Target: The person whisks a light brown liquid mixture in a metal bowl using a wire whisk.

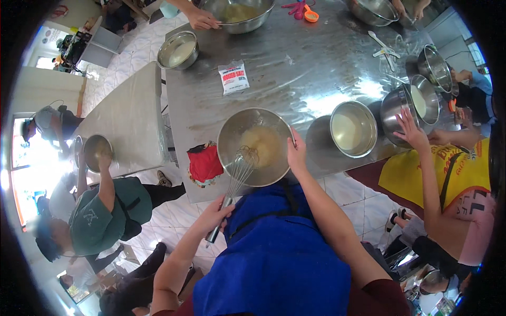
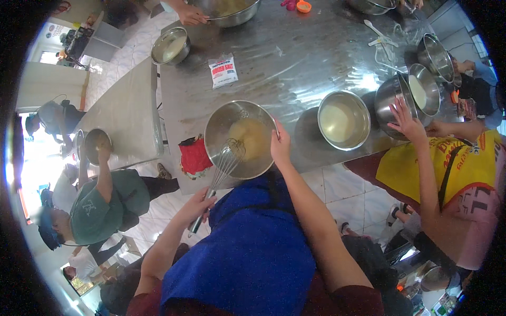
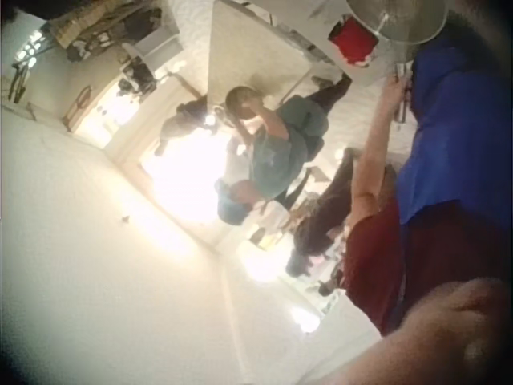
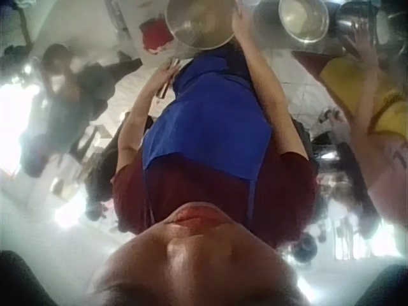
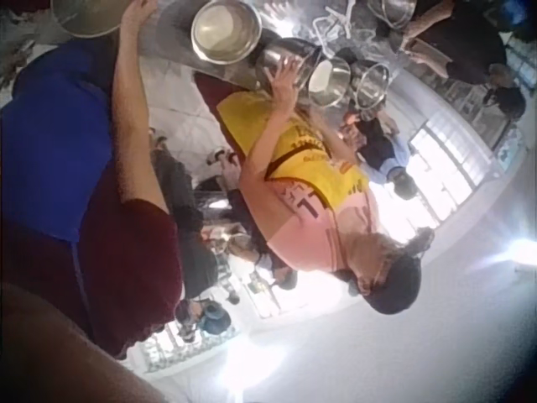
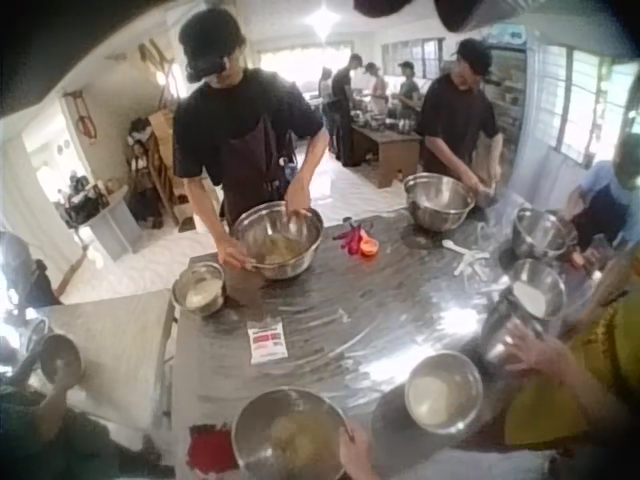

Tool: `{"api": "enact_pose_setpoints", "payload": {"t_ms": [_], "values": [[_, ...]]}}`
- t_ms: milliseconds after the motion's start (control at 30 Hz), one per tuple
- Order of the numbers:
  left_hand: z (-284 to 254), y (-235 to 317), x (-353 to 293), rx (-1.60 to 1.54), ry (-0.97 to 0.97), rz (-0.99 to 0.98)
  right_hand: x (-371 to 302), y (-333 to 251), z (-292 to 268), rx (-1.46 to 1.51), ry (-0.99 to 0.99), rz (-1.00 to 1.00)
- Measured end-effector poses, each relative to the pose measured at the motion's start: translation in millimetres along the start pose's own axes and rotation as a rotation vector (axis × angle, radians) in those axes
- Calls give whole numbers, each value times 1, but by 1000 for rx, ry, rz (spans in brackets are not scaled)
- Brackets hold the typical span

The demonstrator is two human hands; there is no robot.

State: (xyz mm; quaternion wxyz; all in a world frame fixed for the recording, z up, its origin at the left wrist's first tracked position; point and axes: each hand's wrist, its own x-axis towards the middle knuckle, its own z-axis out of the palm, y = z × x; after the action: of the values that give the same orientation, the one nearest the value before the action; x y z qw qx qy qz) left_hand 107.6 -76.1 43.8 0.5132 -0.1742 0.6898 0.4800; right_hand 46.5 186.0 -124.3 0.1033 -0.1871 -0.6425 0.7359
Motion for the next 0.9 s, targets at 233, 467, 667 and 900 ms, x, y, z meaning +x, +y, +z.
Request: {"api": "enact_pose_setpoints", "payload": {"t_ms": [233, 467, 667, 900], "values": [[-3, 8, 30, 295, 125, 91, 3, -17, 13, -36, -29, -115], [-12, 5, 32, 340, 220, 31, 5, -21, 16, -147, 21, -113], [-13, -3, 35, 203, 87, 36, 4, -18, 21, -88, 5, -112], [-25, -9, 30, 53, 64, 63, 0, -34, 30, -169, -27, -36]]}}
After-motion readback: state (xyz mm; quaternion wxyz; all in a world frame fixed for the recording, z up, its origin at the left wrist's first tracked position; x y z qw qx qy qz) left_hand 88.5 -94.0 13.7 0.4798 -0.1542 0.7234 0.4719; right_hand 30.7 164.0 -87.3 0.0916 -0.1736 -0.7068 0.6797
